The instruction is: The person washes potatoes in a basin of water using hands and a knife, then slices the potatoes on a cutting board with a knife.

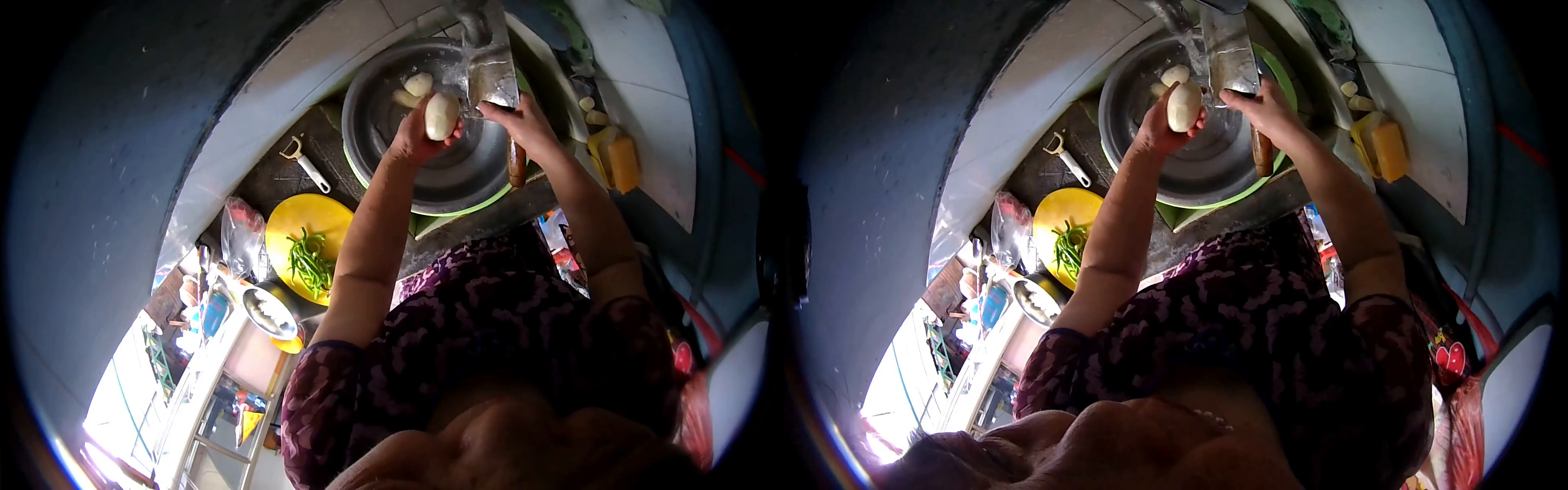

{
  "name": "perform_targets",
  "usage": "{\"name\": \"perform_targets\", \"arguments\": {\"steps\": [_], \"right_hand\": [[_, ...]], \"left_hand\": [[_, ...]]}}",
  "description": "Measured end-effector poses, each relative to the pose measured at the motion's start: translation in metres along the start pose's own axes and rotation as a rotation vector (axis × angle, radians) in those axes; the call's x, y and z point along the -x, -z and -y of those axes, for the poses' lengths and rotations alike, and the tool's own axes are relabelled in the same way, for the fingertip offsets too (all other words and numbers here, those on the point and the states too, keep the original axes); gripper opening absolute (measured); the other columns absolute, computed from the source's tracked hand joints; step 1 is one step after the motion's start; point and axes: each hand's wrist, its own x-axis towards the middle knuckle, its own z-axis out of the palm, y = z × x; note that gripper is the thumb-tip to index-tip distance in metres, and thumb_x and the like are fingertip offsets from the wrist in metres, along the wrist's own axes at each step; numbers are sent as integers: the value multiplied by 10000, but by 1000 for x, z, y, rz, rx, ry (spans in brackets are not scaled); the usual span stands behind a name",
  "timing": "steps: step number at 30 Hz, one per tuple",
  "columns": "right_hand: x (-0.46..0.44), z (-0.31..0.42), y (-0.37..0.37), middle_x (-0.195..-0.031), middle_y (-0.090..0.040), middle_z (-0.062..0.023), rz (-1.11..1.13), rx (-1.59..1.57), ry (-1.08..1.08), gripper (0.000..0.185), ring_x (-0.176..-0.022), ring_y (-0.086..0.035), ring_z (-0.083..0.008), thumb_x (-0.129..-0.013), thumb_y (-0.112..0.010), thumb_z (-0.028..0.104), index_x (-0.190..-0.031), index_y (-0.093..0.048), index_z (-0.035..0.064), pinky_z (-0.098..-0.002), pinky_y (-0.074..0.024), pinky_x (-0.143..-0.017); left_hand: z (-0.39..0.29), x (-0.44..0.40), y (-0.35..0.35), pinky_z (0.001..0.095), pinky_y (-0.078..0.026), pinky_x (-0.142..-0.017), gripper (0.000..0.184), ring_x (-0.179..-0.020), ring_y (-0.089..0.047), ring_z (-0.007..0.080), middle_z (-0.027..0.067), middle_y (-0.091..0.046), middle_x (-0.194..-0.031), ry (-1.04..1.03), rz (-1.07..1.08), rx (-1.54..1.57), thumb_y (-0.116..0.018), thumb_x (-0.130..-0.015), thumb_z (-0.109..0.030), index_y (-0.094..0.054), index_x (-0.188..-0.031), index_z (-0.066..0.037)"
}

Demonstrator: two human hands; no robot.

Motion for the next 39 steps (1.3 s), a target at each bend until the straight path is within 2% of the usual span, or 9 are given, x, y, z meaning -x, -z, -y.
{"name": "perform_targets", "arguments": {"steps": [5,10,15,20,25,29,32,35,39], "right_hand": [[17,23,-6,-909,-634,-156,6,109,32,648,-776,-605,-214,-754,-781,453,-1029,-573,-96,-338,-486,-715],[47,80,-20,-770,-633,-91,31,295,62,507,-659,-582,-173,-772,-770,395,-954,-633,-58,-329,-460,-588],[22,24,-9,-665,-611,-109,-147,401,72,396,-592,-584,-181,-815,-733,338,-837,-630,-44,-347,-450,-553],[27,-8,-5,-714,-649,-112,-50,271,80,345,-637,-610,-163,-816,-748,258,-886,-642,-63,-322,-474,-589],[38,-12,-15,-973,-681,-98,3,-83,-116,334,-871,-644,-154,-836,-724,160,-1071,-619,-54,-287,-492,-735],[39,-28,-17,-973,-681,-112,-5,-254,-133,369,-864,-653,-164,-845,-722,189,-1097,-609,-56,-283,-492,-750],[37,-28,-17,-950,-678,-102,-24,-219,-159,360,-827,-645,-148,-848,-724,208,-1075,-616,-50,-274,-486,-720],[28,-42,-16,-911,-677,-83,-73,-134,-113,327,-778,-630,-125,-848,-725,212,-1025,-628,-46,-257,-476,-677],[15,-57,-6,-868,-673,-54,-99,-39,-52,282,-738,-611,-101,-855,-719,196,-987,-634,-38,-239,-466,-655]], "left_hand": [[0,12,-22,297,-466,-464,518,-659,-617,246,114,-654,-897,-82,-145,84,-426,-961,-543,-556,-1151,-79],[10,0,-15,313,-483,-442,450,-618,-628,207,79,-651,-807,-290,-265,-291,-481,-959,-468,-617,-1064,-52],[28,8,8,311,-505,-426,452,-618,-654,182,92,-680,-774,-375,-455,-851,-556,-923,-433,-702,-910,-5],[45,-48,106,487,-501,-803,239,-984,-594,361,124,-609,-1123,-544,-732,-1728,-572,-897,-305,-654,-1049,-141],[-11,-101,97,462,-434,-960,501,-1174,-471,382,145,-446,-1302,-745,-978,-1977,-607,-853,-177,-443,-1327,-174],[-30,-124,95,447,-444,-970,615,-1143,-495,391,222,-459,-1231,-276,-835,-1814,-636,-813,-140,-357,-1361,-112],[-13,-124,111,421,-469,-946,610,-1160,-502,380,210,-477,-1205,-432,-745,-1700,-600,-773,-72,-358,-1332,-82],[3,-105,95,439,-488,-904,609,-1142,-516,374,198,-480,-1206,-279,-487,-622,-637,-750,-99,-388,-1305,-80],[28,-124,90,475,-432,-947,546,-1192,-449,345,158,-490,-1212,-527,-473,-966,-652,-756,-145,-462,-1265,-95]]}}
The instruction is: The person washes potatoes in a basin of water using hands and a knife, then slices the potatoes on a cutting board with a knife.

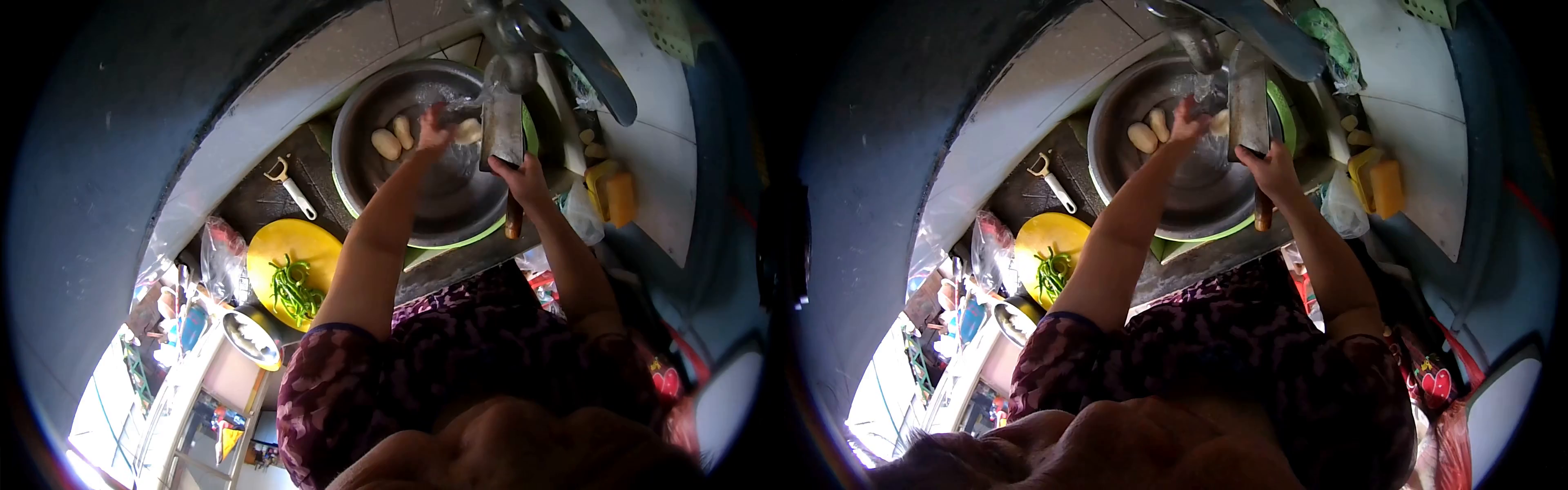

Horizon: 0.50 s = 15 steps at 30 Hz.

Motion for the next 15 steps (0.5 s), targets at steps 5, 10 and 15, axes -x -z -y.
{"name": "perform_targets", "arguments": {"steps": [5,10,15], "right_hand": [[3,5,0,-852,-675,-52,-33,-161,178,265,-747,-619,-99,-856,-716,166,-997,-639,-44,-238,-482,-676],[-1,7,7,-916,-677,-57,8,-154,44,268,-806,-646,-122,-857,-711,134,-1047,-636,-39,-264,-515,-731],[0,32,5,-783,-650,-24,22,-40,12,262,-625,-544,-81,-841,-738,208,-966,-655,-6,-243,-435,-594]], "left_hand": [[-8,28,-60,525,-368,-954,431,-1162,-428,289,96,-516,-1217,-291,204,-951,-607,-819,-238,-517,-1217,-99],[-8,44,-58,273,-471,-492,431,-663,-572,238,104,-573,-1028,438,127,303,-611,-902,-334,-432,-1230,-118],[-69,66,10,226,-383,-441,336,-625,-554,198,89,-596,-930,418,353,1132,-482,-959,-338,-541,-1156,-73]]}}
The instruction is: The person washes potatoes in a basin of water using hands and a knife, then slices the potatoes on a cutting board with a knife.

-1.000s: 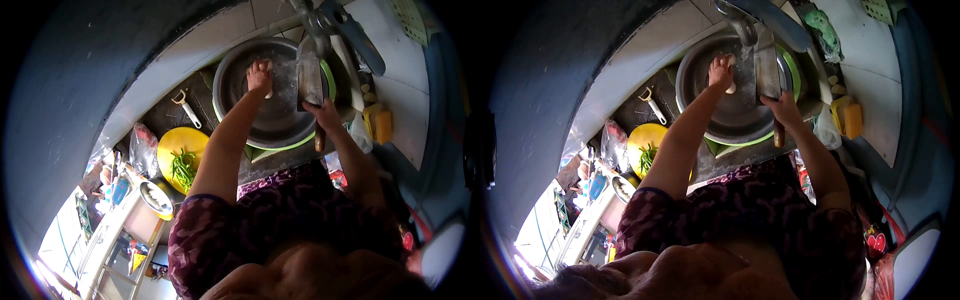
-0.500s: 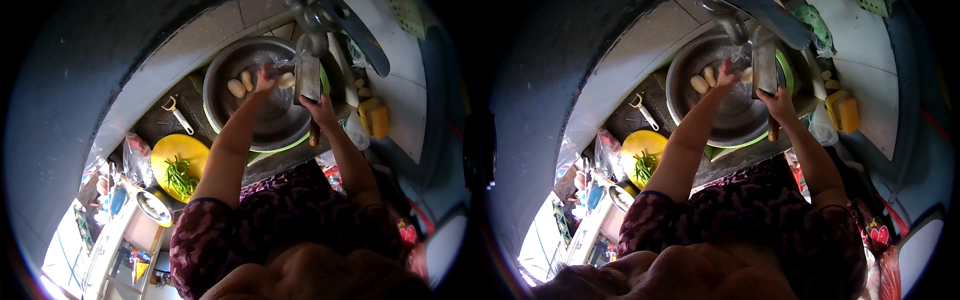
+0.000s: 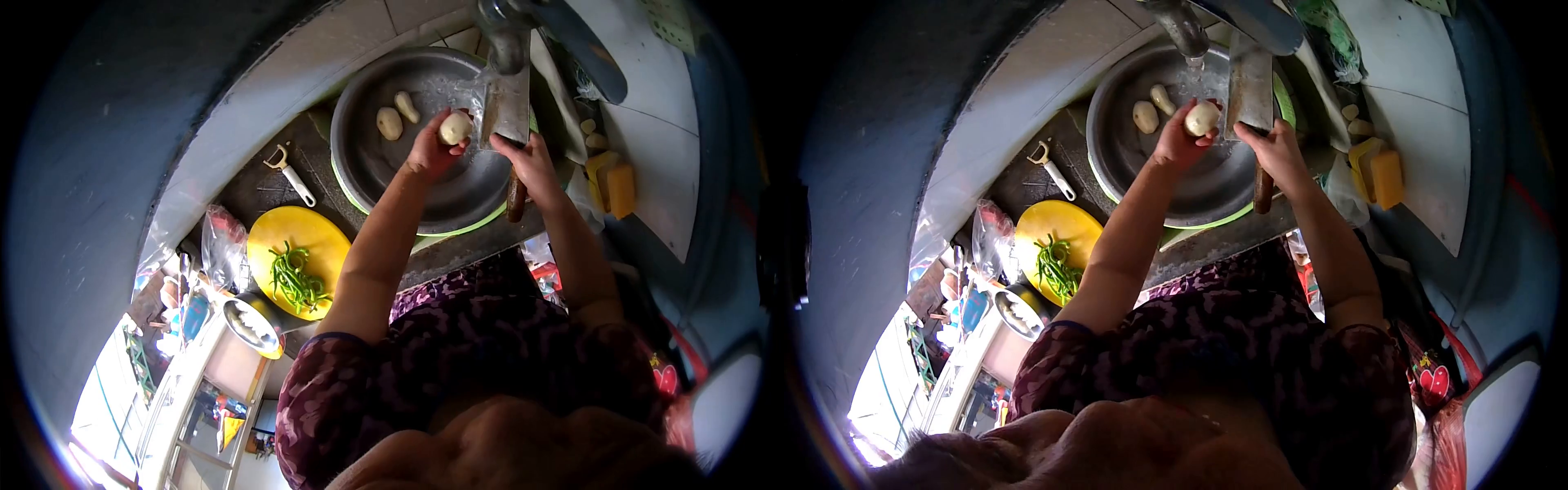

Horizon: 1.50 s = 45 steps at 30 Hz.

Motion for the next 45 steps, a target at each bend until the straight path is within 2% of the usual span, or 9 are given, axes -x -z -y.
{"name": "perform_targets", "arguments": {"steps": [8,10,12,15,24,27,33,37,45], "right_hand": [[4,34,-29,-706,-614,-93,0,446,111,475,-611,-583,-157,-781,-770,364,-976,-617,-41,-314,-457,-571],[14,56,-34,-738,-623,-133,34,392,74,581,-647,-611,-217,-744,-769,449,-973,-606,-60,-349,-471,-579],[15,51,-36,-746,-626,-139,45,294,194,595,-662,-616,-232,-732,-768,462,-963,-604,-61,-359,-474,-588],[16,72,-24,-753,-631,-131,-56,537,49,473,-676,-621,-237,-769,-758,380,-925,-613,-43,-358,-470,-589],[6,44,-23,-782,-633,-27,12,-15,289,302,-664,-546,-112,-860,-707,255,-997,-629,-2,-297,-447,-605],[20,71,-25,-838,-644,-22,65,121,82,281,-714,-550,-84,-873,-693,222,-1044,-630,8,-277,-446,-631],[13,62,-36,-978,-661,-80,98,-144,129,312,-849,-627,-132,-892,-675,176,-1108,-599,-34,-297,-536,-754],[15,68,-37,-1073,-648,-128,114,-259,104,341,-953,-651,-206,-901,-659,140,-1148,-563,-74,-368,-568,-879],[15,65,-36,-841,-673,-44,49,250,91,281,-746,-616,-104,-874,-700,240,-1016,-660,0,-257,-470,-633]], "left_hand": [[-12,39,-52,223,-344,-407,316,-549,-515,141,16,-589,-812,-197,-270,-184,-411,-963,-304,-579,-1138,-102],[-8,38,-46,328,-466,-662,453,-869,-577,195,64,-599,-1062,-259,-259,-497,-466,-951,-385,-517,-1259,-56],[-4,36,-43,330,-463,-663,455,-865,-566,189,62,-593,-1050,-308,-251,-604,-472,-948,-395,-521,-1242,-51],[-5,38,-37,228,-327,-404,324,-544,-487,130,30,-572,-772,-236,-141,-287,-438,-956,-348,-595,-1063,-86],[-22,20,-21,338,-464,-699,374,-893,-581,233,103,-621,-1025,59,89,239,-453,-961,-403,-564,-1104,-76],[-24,18,-22,364,-497,-856,254,-1016,-596,206,39,-627,-1062,2,68,206,-499,-962,-293,-582,-1120,-111],[-30,29,-26,377,-488,-890,355,-1031,-583,220,52,-615,-1087,111,162,154,-550,-941,-411,-570,-1147,-122],[-19,29,-27,385,-480,-902,361,-1047,-572,221,53,-593,-1134,7,86,156,-598,-924,-390,-552,-1175,-135],[-2,40,-63,402,-460,-918,272,-1025,-531,225,58,-555,-1068,-464,-153,-116,-556,-942,-320,-482,-1129,-137]]}}
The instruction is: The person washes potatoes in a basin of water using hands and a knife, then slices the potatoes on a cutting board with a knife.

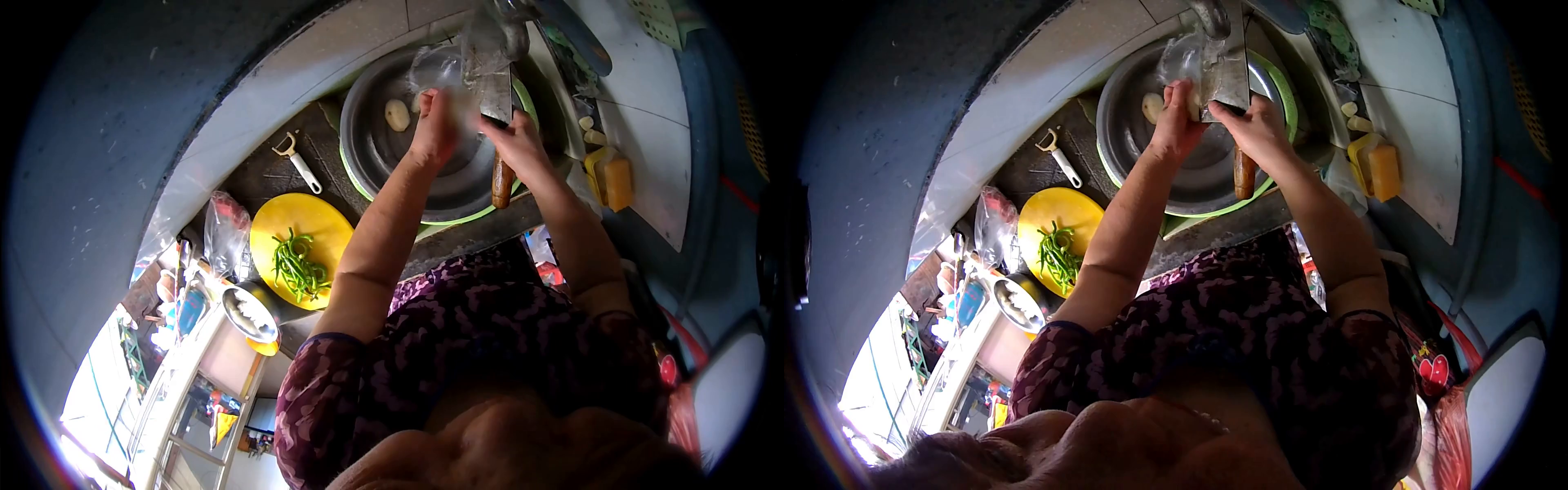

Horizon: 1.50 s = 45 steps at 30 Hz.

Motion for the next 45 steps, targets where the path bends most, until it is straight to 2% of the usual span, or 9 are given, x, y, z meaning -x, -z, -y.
{"name": "perform_targets", "arguments": {"steps": [7,12,19,23,27,35,39,42,45], "right_hand": [[8,11,-10,-779,-668,-69,-84,-528,42,335,-673,-607,-113,-859,-709,257,-937,-644,-63,-277,-468,-597],[-8,-17,-6,-774,-675,-110,-91,247,83,322,-757,-680,-159,-859,-708,201,-961,-626,-94,-277,-527,-628],[-9,-23,-1,-913,-671,-94,40,-495,102,308,-886,-649,-139,-863,-704,166,-1044,-611,-65,-265,-526,-697],[-9,-19,13,-955,-645,-113,104,-167,122,427,-818,-616,-146,-866,-702,331,-1044,-609,-47,-301,-489,-662],[6,18,8,-741,-616,-103,41,241,-24,532,-676,-594,-196,-785,-738,460,-947,-632,-35,-333,-475,-628],[-10,-8,20,-695,-614,-147,-12,268,54,567,-625,-607,-239,-768,-742,477,-820,-602,-69,-360,-475,-575],[-3,2,15,-829,-614,-113,148,335,35,535,-714,-582,-181,-807,-717,466,-1004,-606,-18,-326,-460,-646],[-5,7,17,-681,-621,-124,-74,328,36,423,-585,-604,-211,-822,-730,356,-850,-620,-52,-348,-476,-561],[-12,-8,9,-707,-639,-95,-71,-394,82,337,-565,-595,-171,-842,-734,295,-864,-637,-27,-313,-485,-541]], "left_hand": [[-7,0,9,359,-476,-838,205,-962,-536,168,18,-523,-1072,135,-40,135,-571,-943,-279,-436,-1073,-196],[4,0,6,369,-457,-911,231,-974,-548,182,39,-535,-1077,-118,-53,-13,-551,-951,-292,-450,-1115,-165],[-10,-5,36,393,-484,-788,291,-911,-572,214,75,-597,-988,448,68,346,-563,-942,-348,-532,-1092,-101],[-3,-14,48,399,-500,-763,313,-922,-587,216,98,-606,-1028,493,-47,237,-532,-956,-352,-539,-1131,-92],[-3,-7,21,387,-520,-701,327,-863,-605,214,96,-617,-986,311,-153,98,-457,-986,-349,-555,-1110,-63],[-9,-4,21,348,-489,-668,258,-797,-609,193,66,-630,-915,362,-48,-73,-464,-945,-290,-587,-1062,-96],[-4,-8,13,348,-473,-656,262,-806,-596,188,36,-632,-908,339,-147,-91,-511,-930,-340,-590,-1043,-118],[-11,-8,18,348,-465,-654,269,-813,-586,183,33,-628,-916,465,-90,-47,-578,-904,-367,-586,-1039,-133],[-7,-17,28,346,-463,-652,266,-812,-572,196,55,-616,-941,531,22,148,-618,-904,-335,-574,-1044,-113]]}}
